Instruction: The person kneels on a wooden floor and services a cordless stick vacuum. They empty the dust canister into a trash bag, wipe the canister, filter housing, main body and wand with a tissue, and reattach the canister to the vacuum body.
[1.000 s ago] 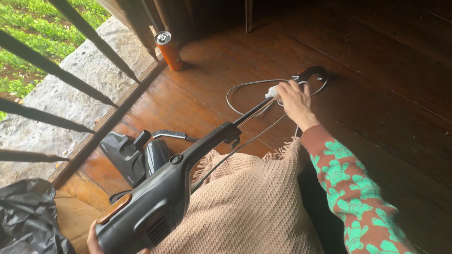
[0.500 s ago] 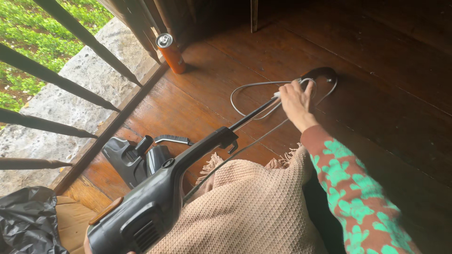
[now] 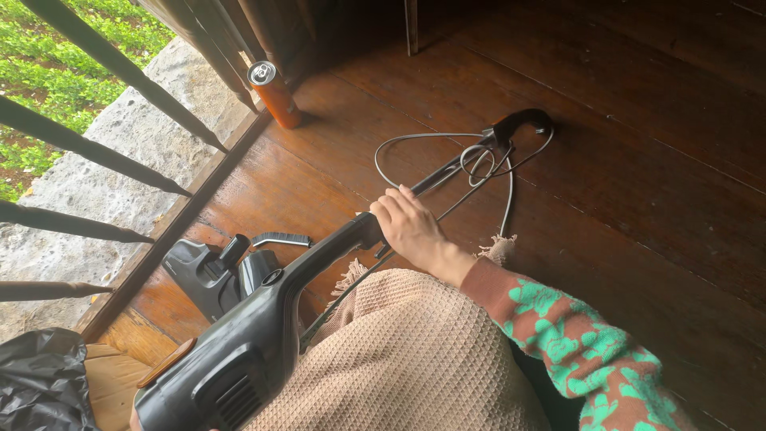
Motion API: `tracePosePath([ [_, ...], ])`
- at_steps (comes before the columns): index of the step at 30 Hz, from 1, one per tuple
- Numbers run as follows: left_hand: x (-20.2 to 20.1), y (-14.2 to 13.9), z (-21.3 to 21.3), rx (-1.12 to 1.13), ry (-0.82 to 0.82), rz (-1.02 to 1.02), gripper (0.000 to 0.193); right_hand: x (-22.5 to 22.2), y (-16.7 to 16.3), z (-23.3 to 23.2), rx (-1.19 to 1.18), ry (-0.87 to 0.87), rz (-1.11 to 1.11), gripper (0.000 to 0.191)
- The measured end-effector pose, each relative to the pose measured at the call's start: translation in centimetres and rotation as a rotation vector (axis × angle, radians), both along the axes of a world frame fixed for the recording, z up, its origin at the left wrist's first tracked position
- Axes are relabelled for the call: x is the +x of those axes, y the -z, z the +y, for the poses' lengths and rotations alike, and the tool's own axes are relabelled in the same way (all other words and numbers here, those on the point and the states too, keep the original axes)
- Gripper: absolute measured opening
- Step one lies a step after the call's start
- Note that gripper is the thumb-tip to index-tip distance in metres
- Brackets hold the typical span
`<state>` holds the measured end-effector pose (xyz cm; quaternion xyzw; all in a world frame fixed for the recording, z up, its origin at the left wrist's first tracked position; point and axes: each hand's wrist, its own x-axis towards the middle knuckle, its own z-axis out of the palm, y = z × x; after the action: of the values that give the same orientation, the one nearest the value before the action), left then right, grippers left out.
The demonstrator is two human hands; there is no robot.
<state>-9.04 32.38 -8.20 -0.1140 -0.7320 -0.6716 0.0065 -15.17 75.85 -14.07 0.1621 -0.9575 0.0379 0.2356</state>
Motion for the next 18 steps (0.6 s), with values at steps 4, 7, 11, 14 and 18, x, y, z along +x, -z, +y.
tracePosePath([
  [4, 0.5, 0.1, -1.0, 0.006, 0.012, -0.025, 0.106, -0.2, 0.5, 1.1, -0.11, -0.04, -0.043, 0.018],
  [7, 0.9, 0.2, -1.8, 0.023, 0.035, -0.071, 0.105, 0.3, 1.5, 3.1, -0.125, -0.002, -0.017, 0.028],
  [11, 1.3, 0.5, -1.6, 0.15, -0.013, -0.172, 0.101, 0.0, 1.7, 5.8, -0.166, 0.134, 0.016, 0.033],
  [14, 1.7, -0.4, -1.4, 0.21, -0.135, -0.304, 0.094, 0.2, 1.8, 4.8, -0.408, 0.229, 0.029, 0.03],
  [18, -0.2, -2.1, -1.3, 0.179, -0.193, -0.472, 0.084, 0.5, 2.5, -0.1, -1.177, 0.477, -0.526, 0.023],
])
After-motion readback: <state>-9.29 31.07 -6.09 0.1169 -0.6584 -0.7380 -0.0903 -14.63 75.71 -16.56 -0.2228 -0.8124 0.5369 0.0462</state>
